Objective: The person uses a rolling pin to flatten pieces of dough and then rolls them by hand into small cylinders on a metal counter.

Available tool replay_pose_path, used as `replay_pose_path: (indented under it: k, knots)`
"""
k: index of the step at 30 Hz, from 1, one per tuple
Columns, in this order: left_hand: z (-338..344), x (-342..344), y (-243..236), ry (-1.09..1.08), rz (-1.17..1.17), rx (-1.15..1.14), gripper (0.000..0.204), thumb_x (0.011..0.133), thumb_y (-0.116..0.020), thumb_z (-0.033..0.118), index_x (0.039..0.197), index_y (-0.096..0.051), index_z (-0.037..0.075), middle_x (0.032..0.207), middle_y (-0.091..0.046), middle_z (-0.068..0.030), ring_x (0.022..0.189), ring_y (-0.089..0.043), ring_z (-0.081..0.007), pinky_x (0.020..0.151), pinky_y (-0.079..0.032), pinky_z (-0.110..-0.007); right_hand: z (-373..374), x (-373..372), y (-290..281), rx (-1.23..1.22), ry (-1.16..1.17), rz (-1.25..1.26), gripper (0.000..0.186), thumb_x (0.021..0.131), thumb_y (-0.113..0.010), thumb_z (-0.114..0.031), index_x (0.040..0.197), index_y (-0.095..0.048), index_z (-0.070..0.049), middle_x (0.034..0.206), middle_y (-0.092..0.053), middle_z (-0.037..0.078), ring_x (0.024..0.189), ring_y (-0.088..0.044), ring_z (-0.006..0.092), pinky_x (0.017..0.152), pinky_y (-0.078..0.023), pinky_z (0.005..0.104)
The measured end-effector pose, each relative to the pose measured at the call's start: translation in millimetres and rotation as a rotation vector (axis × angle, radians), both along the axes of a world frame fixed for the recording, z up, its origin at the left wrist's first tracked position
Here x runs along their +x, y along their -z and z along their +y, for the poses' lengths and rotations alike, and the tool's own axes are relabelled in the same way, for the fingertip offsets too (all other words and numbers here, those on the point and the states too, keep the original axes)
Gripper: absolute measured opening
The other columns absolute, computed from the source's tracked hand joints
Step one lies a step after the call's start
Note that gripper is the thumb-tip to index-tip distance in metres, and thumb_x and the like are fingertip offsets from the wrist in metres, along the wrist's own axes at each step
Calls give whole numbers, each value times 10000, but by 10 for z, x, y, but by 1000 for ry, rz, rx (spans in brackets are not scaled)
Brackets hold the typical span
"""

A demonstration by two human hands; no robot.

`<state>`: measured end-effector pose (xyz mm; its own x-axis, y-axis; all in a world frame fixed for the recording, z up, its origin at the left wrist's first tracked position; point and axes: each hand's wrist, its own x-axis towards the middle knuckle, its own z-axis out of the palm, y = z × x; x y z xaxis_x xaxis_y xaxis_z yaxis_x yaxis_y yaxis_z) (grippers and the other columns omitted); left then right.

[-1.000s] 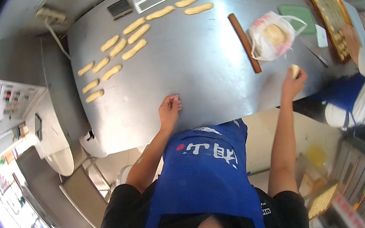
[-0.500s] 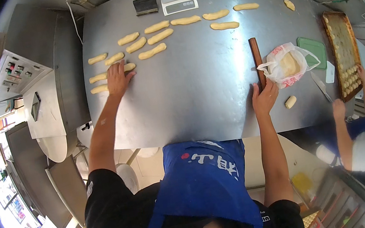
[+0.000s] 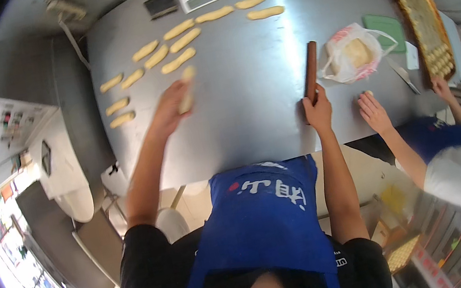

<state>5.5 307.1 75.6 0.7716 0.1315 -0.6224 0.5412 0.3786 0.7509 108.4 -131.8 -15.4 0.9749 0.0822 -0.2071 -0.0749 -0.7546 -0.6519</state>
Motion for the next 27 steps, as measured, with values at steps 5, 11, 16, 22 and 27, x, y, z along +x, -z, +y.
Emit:
replay_pose_path:
  k: [5,11,16,22,27]
  knots:
    - [-1348,314,28,4,-49,-38,671,937,-888,249,1436,-511,8,1091,-653,-65,917,-659,-172,750,-569,-353,41,-184,74,-11,31,-31,616,925,-728,-237,1495,-586,-55,1104,-783,236,970,-765,411,888,-589,484]
    - [-2077,-178,925,187,-185,1041,1036,874,-898,217,1654,-261,-32,1148,-701,-233,992,-716,-424,852,-603,-477,106,-241,-35,-30,6,48,550,914,-706,-254,1432,-609,-94,1154,-770,236,1042,-743,450,933,-579,514]
    - [-1960,-186,785,431,35,916,1074,926,-849,310,1696,-173,-10,1061,-756,-270,905,-748,-447,807,-595,-520,106,-277,-24,-11,45,61,557,915,-702,-248,1426,-592,-53,1256,-743,237,1128,-723,431,989,-562,517]
    - [-2058,-497,916,373,-245,1131,946,959,-779,280,1654,-227,-48,894,-761,-228,765,-739,-447,691,-577,-549,100,-289,11,-48,51,18,572,915,-702,-258,1433,-575,-54,1268,-730,243,1129,-719,431,982,-561,517]
    - [-1968,-162,901,294,-278,1394,906,987,-737,273,1661,-213,-29,831,-757,-211,711,-734,-438,665,-573,-539,161,-218,-78,-92,48,104,579,904,-710,-261,1425,-562,-56,1281,-718,240,1117,-720,432,973,-562,517]
